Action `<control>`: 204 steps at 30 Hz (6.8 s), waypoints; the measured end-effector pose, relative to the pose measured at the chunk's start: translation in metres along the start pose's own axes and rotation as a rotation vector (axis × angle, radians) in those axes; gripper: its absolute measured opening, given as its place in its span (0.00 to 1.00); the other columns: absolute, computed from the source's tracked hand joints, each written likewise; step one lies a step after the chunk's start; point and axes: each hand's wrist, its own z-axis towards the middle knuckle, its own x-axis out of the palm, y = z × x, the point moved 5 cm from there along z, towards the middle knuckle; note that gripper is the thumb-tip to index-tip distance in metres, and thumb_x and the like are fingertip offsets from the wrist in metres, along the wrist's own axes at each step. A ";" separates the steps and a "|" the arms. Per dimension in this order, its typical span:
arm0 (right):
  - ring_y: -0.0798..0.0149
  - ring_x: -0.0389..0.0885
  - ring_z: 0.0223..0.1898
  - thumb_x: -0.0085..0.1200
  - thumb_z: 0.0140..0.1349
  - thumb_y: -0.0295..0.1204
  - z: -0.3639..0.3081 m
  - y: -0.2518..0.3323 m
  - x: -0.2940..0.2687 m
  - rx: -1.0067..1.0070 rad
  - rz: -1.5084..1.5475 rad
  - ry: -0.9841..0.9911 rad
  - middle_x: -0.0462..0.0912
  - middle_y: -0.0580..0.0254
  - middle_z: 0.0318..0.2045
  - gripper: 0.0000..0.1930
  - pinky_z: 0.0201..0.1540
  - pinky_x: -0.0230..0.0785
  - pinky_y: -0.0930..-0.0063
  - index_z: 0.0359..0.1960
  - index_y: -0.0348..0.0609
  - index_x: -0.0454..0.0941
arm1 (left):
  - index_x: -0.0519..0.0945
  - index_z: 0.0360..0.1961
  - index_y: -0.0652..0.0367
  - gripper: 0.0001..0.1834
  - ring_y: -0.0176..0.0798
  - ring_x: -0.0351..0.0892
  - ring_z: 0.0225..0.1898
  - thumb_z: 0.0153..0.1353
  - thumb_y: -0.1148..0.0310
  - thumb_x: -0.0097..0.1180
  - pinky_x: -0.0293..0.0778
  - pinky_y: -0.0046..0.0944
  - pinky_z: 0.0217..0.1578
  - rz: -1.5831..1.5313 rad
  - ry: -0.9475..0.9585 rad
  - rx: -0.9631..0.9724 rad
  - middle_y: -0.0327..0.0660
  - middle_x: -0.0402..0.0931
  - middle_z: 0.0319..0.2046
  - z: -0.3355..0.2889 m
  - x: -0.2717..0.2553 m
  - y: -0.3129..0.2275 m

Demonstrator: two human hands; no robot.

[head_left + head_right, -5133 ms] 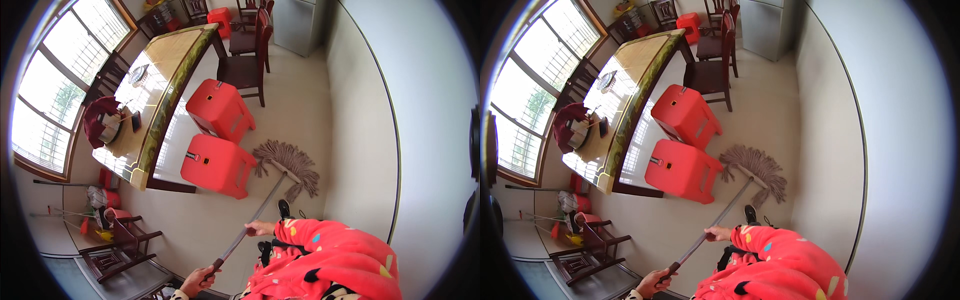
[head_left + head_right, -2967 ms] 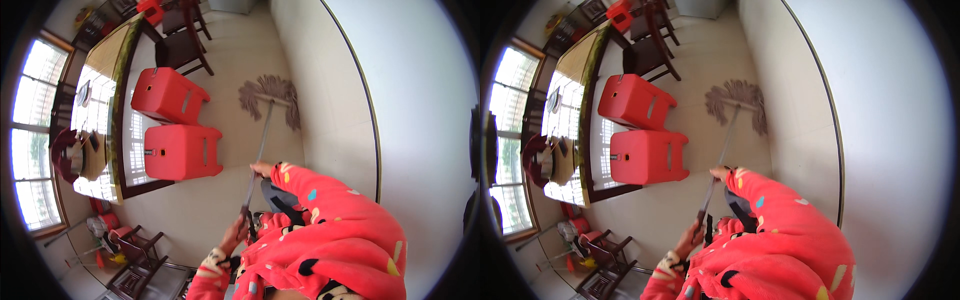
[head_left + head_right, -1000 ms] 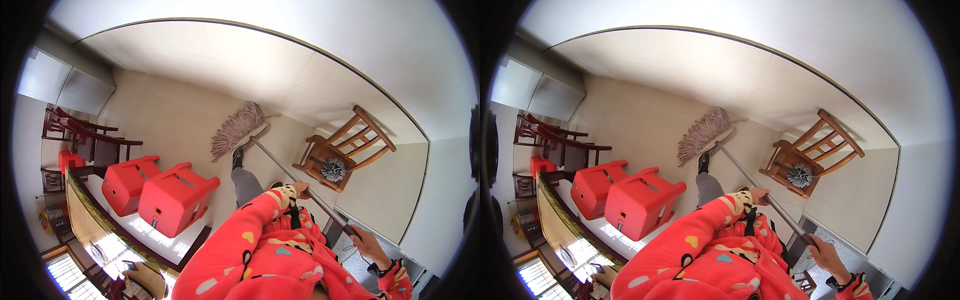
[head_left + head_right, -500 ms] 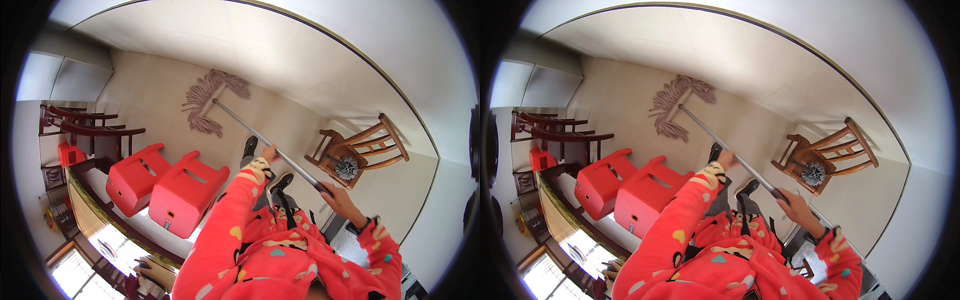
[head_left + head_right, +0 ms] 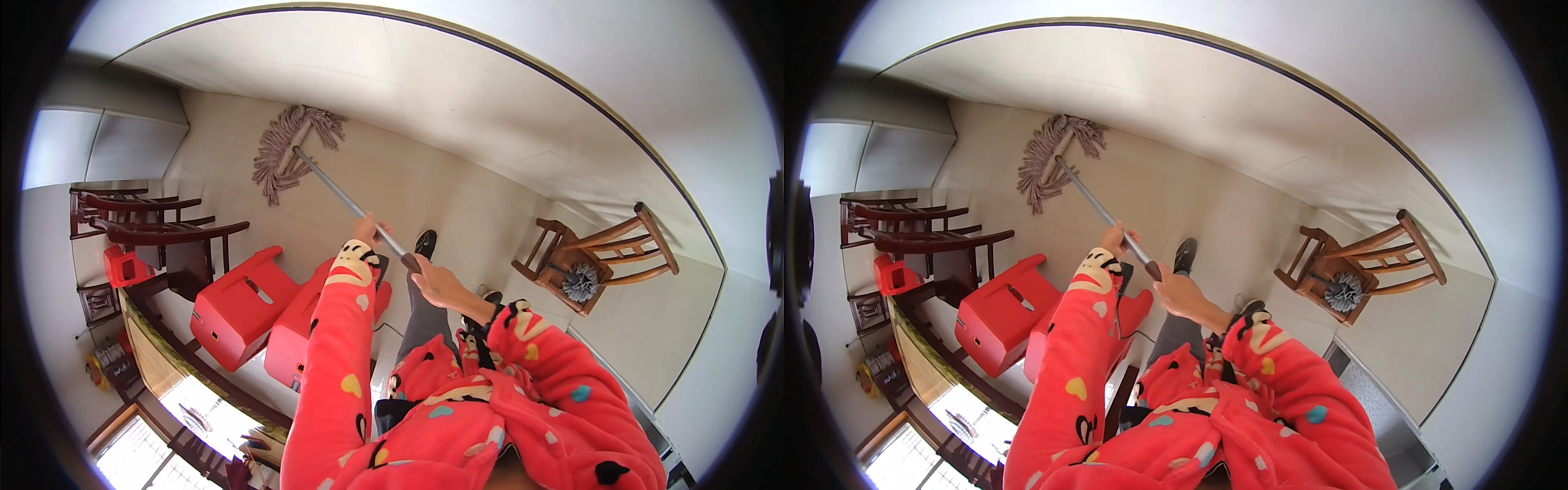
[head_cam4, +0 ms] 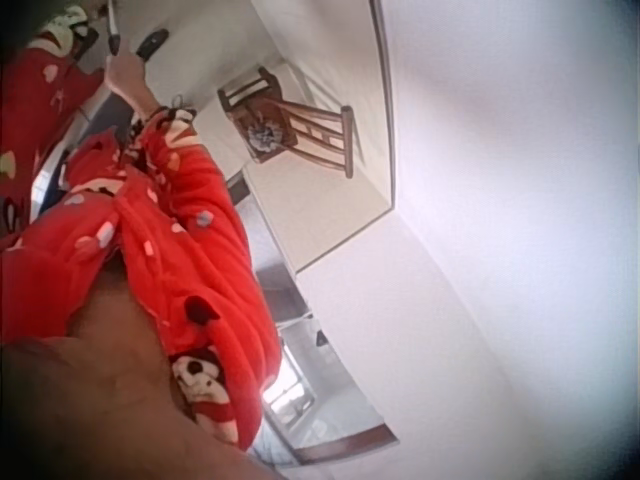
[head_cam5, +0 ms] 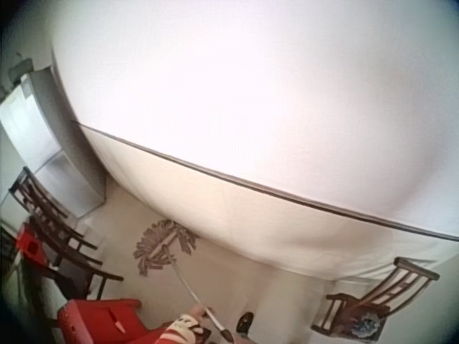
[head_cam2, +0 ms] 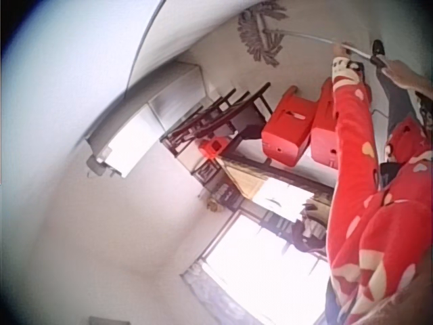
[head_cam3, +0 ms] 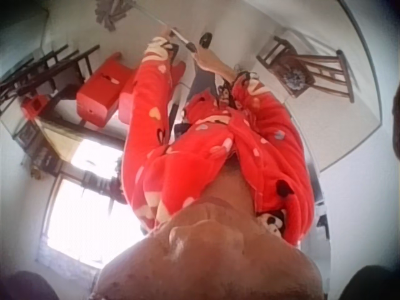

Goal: The person mops the tiled floor using a string mop, moving around red plastic stools and a wooden chair. They briefly reposition the wooden chair to access the area underneath before continuing to mop the remaining floor space.

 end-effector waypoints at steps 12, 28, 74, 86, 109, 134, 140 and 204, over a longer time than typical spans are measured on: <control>0.41 0.76 0.33 0.42 0.59 0.37 -0.269 -0.197 -0.093 -0.075 -0.137 -0.122 0.77 0.45 0.29 0.20 0.35 0.67 0.55 0.53 0.46 0.62 | 0.64 0.36 0.63 0.08 0.54 0.76 0.28 0.59 0.69 0.40 0.76 0.55 0.34 -0.078 0.292 -0.343 0.48 0.68 0.24 -0.124 0.171 0.298; 0.58 0.79 0.25 0.55 0.52 0.30 -0.492 -0.248 -0.187 0.248 -0.181 -0.206 0.78 0.49 0.25 0.22 0.30 0.68 0.70 0.51 0.39 0.71 | 0.69 0.40 0.66 0.13 0.49 0.78 0.39 0.62 0.66 0.42 0.79 0.44 0.39 0.327 0.788 -0.603 0.50 0.75 0.36 -0.307 0.303 0.463; 0.77 0.63 0.17 0.42 0.63 0.43 -0.370 -0.240 -0.103 0.237 0.309 0.095 0.69 0.68 0.25 0.23 0.16 0.55 0.84 0.57 0.46 0.60 | 0.72 0.45 0.67 0.20 0.49 0.71 0.50 0.59 0.60 0.53 0.67 0.46 0.53 0.282 0.902 -0.678 0.53 0.71 0.48 -0.206 0.178 0.392; 0.76 0.66 0.19 0.50 0.59 0.35 -0.526 -0.251 -0.127 0.356 0.400 -0.057 0.72 0.67 0.26 0.25 0.22 0.60 0.81 0.56 0.38 0.62 | 0.71 0.38 0.60 0.09 0.47 0.76 0.40 0.58 0.68 0.52 0.75 0.50 0.45 0.255 0.605 -0.633 0.44 0.75 0.34 -0.233 0.230 0.464; 0.45 0.77 0.33 0.45 0.58 0.36 -0.011 -0.023 -0.056 -0.225 -0.094 -0.037 0.77 0.43 0.29 0.17 0.36 0.66 0.56 0.47 0.41 0.67 | 0.65 0.41 0.65 0.18 0.47 0.76 0.25 0.65 0.57 0.41 0.77 0.46 0.25 -0.367 0.101 0.016 0.49 0.72 0.27 -0.046 0.074 0.066; 0.35 0.74 0.30 0.47 0.58 0.34 -0.305 -0.220 -0.114 -0.255 -0.458 0.087 0.76 0.36 0.27 0.27 0.31 0.66 0.47 0.58 0.46 0.55 | 0.65 0.43 0.72 0.13 0.54 0.70 0.50 0.61 0.74 0.38 0.66 0.52 0.54 -0.092 0.699 -0.734 0.58 0.69 0.44 -0.245 0.202 0.358; 0.37 0.75 0.28 0.48 0.57 0.34 -0.421 -0.213 -0.177 -0.210 -0.616 0.127 0.77 0.40 0.26 0.26 0.30 0.66 0.49 0.57 0.46 0.56 | 0.64 0.49 0.75 0.21 0.56 0.67 0.54 0.65 0.64 0.40 0.65 0.48 0.56 0.026 0.862 -1.032 0.60 0.65 0.52 -0.328 0.259 0.408; 0.78 0.62 0.13 0.48 0.60 0.33 -0.399 -0.250 -0.164 0.192 0.360 0.018 0.68 0.70 0.19 0.27 0.12 0.55 0.83 0.61 0.44 0.58 | 0.75 0.31 0.62 0.11 0.48 0.77 0.34 0.50 0.65 0.56 0.73 0.45 0.36 1.150 1.243 0.958 0.47 0.75 0.26 -0.297 0.307 0.354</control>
